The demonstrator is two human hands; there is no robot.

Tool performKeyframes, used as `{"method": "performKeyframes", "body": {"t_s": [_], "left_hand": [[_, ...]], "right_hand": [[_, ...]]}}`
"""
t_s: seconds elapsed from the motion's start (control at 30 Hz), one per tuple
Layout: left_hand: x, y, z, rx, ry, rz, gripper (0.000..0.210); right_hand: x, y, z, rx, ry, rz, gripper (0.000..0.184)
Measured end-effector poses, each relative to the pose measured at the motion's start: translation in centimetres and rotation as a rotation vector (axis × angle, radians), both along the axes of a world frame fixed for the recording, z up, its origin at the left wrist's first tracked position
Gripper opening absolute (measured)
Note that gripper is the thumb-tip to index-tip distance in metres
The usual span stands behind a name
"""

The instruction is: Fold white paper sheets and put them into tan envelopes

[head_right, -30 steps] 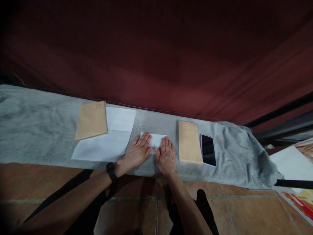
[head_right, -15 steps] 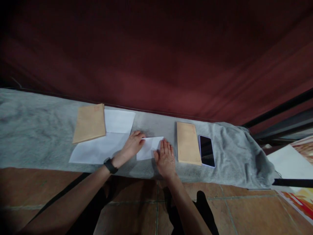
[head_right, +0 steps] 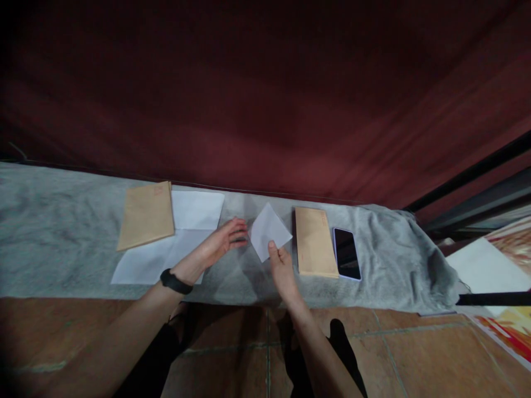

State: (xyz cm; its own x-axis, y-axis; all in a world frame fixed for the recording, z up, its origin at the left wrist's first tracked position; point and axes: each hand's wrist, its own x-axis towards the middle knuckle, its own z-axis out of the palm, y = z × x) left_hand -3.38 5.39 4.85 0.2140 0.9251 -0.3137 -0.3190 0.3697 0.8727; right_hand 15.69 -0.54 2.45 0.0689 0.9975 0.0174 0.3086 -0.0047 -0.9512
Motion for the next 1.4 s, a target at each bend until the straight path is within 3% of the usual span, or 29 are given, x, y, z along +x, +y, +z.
{"method": "performKeyframes", "body": {"t_s": [0.1,0.2,0.37,0.47,0.63,0.77,0.93,1.2,1.3,1.4], "left_hand": [[0.6,-0.4,-1.2,0.034,0.102,0.003,0.063],[0.4,-0.5,-2.5,0.052,0.185,-0.036,0.076],[-0.9,0.4,-3.3,0.277,0.438,-0.113,0.052],[-1.0,0.7,-3.3,0.464,0.784,-0.165,0.043],[0.4,-0.7,-3.3,0.8,1.342,-0.108,0.043],[2.8,-3.1,-4.3,0.986,1.493,-0.187,0.047],[4.3,-4.4,-5.3,0.989,1.522,-0.269,0.057],[2.5,-4.5,-5.6,0.879,1.592,-0.225,0.065],[1.6,-4.3,-5.2,0.858,1.611,-0.212,0.062],[-0.3,-2.9,-3.9,0.798,1.633,-0.206,0.053]], "right_hand": [[-0.6,0.3,-0.5,-0.085,0.296,0.005,0.056],[-0.7,0.3,-1.1,-0.15,0.361,0.001,0.048],[1.5,1.1,-1.9,-0.206,0.428,-0.163,0.044],[2.5,1.6,-2.5,-0.207,0.281,-0.175,0.045],[1.9,1.0,-3.0,-0.043,-0.276,-0.081,0.041],[1.3,0.6,-2.8,0.016,-0.502,-0.051,0.045],[1.6,0.8,-3.2,0.033,-0.502,-0.018,0.048],[1.9,1.0,-3.6,0.005,-0.454,-0.007,0.048],[1.9,1.1,-3.6,-0.001,-0.465,-0.003,0.047],[1.9,1.2,-3.5,-0.029,-0.487,-0.011,0.047]]}}
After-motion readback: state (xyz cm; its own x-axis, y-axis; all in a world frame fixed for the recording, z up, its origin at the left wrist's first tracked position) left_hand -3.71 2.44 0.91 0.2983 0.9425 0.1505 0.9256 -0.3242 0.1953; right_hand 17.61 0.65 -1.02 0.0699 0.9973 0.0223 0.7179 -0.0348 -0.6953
